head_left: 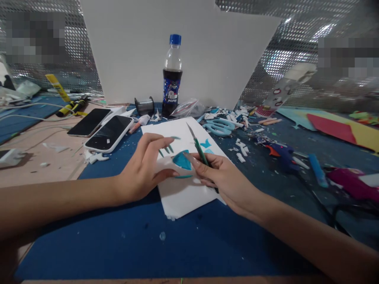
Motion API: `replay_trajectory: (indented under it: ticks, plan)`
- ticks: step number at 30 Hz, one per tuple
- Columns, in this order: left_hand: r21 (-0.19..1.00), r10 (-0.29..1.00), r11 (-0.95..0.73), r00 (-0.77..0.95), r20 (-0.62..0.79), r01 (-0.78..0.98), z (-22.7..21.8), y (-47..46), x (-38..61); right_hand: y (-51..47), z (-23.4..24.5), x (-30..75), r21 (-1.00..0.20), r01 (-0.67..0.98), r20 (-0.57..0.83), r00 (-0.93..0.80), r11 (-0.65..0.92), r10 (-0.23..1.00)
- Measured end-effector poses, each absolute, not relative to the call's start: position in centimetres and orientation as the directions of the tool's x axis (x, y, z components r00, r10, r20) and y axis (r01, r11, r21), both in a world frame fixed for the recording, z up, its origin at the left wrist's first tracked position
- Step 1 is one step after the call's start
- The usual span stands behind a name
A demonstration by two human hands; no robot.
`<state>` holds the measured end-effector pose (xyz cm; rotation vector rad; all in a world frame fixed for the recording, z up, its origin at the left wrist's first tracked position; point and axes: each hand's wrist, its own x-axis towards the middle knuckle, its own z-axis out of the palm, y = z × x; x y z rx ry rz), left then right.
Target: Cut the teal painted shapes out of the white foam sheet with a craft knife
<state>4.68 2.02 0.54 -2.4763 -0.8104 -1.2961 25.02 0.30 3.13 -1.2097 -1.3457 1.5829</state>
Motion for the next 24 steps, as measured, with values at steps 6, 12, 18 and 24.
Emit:
replay_trajectory:
  ticks: [6,12,18,24]
  plan:
    - [-0.619,-0.046,-0.504,0.697,0.715,0.602,2.0,1.4,4.8,0.1,3.1,24.8,-0.994,0.06,-0.105,-0.345,-0.089,0.933]
    - [-0.675,0.002,-0.45,0.757,0.654,0.585,2.3,0.8,5.5,-0.3,3.0,24.5,-0.998,0.062,-0.033,-0.351,-0.012,0.936]
    - [-0.65,-0.011,-0.59,0.801,0.599,0.478,2.2,1.0,5.2,0.7,3.0,25.1,-0.982,-0.037,-0.172,-0.253,-0.187,0.952]
    - [-0.275,0.307,-0.682,0.607,0.733,0.678,0.5,3.2,4.5,2.9,3.0,26.5,-0.992,-0.066,-0.092,-0.215,-0.109,0.972]
